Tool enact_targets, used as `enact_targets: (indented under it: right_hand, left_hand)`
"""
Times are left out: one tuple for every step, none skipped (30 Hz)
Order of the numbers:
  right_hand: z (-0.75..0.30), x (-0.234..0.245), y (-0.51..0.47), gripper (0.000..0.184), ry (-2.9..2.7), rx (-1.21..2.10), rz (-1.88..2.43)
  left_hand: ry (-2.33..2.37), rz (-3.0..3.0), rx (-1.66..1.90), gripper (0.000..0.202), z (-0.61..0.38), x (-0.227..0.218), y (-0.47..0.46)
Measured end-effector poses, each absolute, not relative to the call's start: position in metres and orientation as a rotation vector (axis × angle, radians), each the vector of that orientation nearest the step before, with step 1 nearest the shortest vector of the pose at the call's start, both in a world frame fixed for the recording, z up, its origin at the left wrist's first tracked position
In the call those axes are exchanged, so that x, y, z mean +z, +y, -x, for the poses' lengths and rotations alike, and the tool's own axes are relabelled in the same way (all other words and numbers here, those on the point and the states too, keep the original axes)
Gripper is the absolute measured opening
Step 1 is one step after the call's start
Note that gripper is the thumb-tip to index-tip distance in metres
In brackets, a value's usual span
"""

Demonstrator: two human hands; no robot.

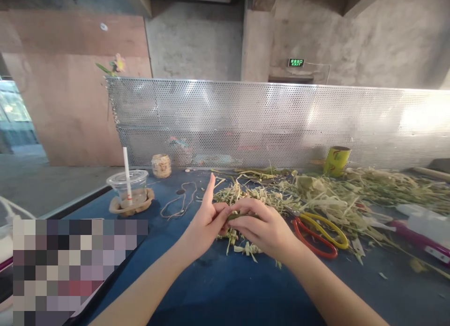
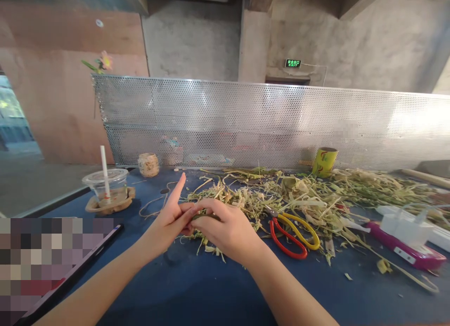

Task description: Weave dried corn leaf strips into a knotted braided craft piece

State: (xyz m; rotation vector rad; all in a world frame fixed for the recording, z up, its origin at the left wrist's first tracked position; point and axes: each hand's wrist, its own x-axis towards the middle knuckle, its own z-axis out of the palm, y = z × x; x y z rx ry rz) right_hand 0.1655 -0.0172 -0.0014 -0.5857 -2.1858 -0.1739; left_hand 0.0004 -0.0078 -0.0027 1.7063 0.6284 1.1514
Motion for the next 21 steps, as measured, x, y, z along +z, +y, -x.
enact_targets:
  right_hand:
    - [-0.166,-0.002,-0.017,0.017,-2.174,-0.185,0.576]
    - [-0.166,-0.003,-0.018,0.018,-2.165,-0.193,0.562]
    - [-0.166,-0.003,-0.018,0.018,-2.158,-0.194,0.549]
    - [-0.167,-0.004,-0.018,0.017,-2.151,-0.190,0.538]
    - [-0.167,-0.004,-0.018,0.016,-2.144,-0.177,0.527]
    - [-0.167,-0.004,-0.018,0.015,-2.139,-0.155,0.513]
    - [-0.167,-0.003,-0.018,0.014,-2.131,-0.122,0.496]
    - [-0.167,-0.003,-0.017,0.013,-2.121,-0.080,0.478]
    - [-0.166,-0.002,-0.017,0.013,-2.110,-0.031,0.465]
    - [-0.165,0.000,-0.017,0.013,-2.095,0.020,0.455]
    - [-0.164,0.001,-0.017,0.013,-2.075,0.074,0.456]
    - [-0.163,0.002,-0.018,0.012,-2.046,0.131,0.469]
    - [-0.161,0.003,-0.018,0.010,-2.010,0.190,0.499]
    - [-0.160,0.004,-0.018,0.009,-1.969,0.251,0.540]
    - [-0.159,0.005,-0.019,0.008,-1.928,0.313,0.589]
    - [-0.158,0.006,-0.019,0.008,-1.894,0.370,0.634]
    - [-0.158,0.007,-0.020,0.008,-1.873,0.416,0.667]
    - [-0.157,0.007,-0.020,0.009,-1.863,0.447,0.679]
    - [-0.157,0.008,-0.021,0.009,-1.861,0.469,0.678]
    - [-0.157,0.008,-0.021,0.009,-1.860,0.486,0.671]
    - [-0.157,0.008,-0.021,0.009,-1.851,0.504,0.669]
  left_hand:
    - [0.627,-1.715,1.150,0.077,0.000,-0.003,-0.008]
    - [0.625,-1.724,1.156,0.076,0.000,-0.003,-0.008]
    - [0.632,-1.738,1.168,0.075,0.000,-0.003,-0.009]
    - [0.647,-1.759,1.184,0.075,0.000,-0.002,-0.010]
    - [0.665,-1.786,1.196,0.074,0.000,-0.002,-0.010]
    - [0.681,-1.820,1.205,0.072,0.001,-0.001,-0.011]
    - [0.695,-1.860,1.210,0.071,0.001,0.000,-0.012]
    - [0.708,-1.905,1.214,0.070,0.002,0.000,-0.013]
    - [0.722,-1.956,1.221,0.070,0.002,0.001,-0.014]
    - [0.742,-2.010,1.232,0.069,0.002,0.001,-0.014]
    - [0.766,-2.069,1.251,0.069,0.002,0.001,-0.015]
    - [0.790,-2.129,1.272,0.069,0.002,0.001,-0.015]
    - [0.810,-2.184,1.294,0.069,0.002,0.001,-0.015]
    - [0.827,-2.229,1.318,0.069,0.001,0.000,-0.015]
    - [0.841,-2.265,1.337,0.070,0.001,0.000,-0.015]
    - [0.850,-2.293,1.356,0.071,0.001,-0.001,-0.015]
    - [0.853,-2.312,1.377,0.072,0.000,-0.001,-0.015]
    - [0.860,-2.322,1.394,0.073,0.000,-0.001,-0.016]
    - [0.865,-2.329,1.405,0.073,0.000,0.000,-0.016]
    - [0.870,-2.335,1.414,0.074,0.000,0.000,-0.016]
    - [0.872,-2.344,1.423,0.073,0.000,0.000,-0.016]
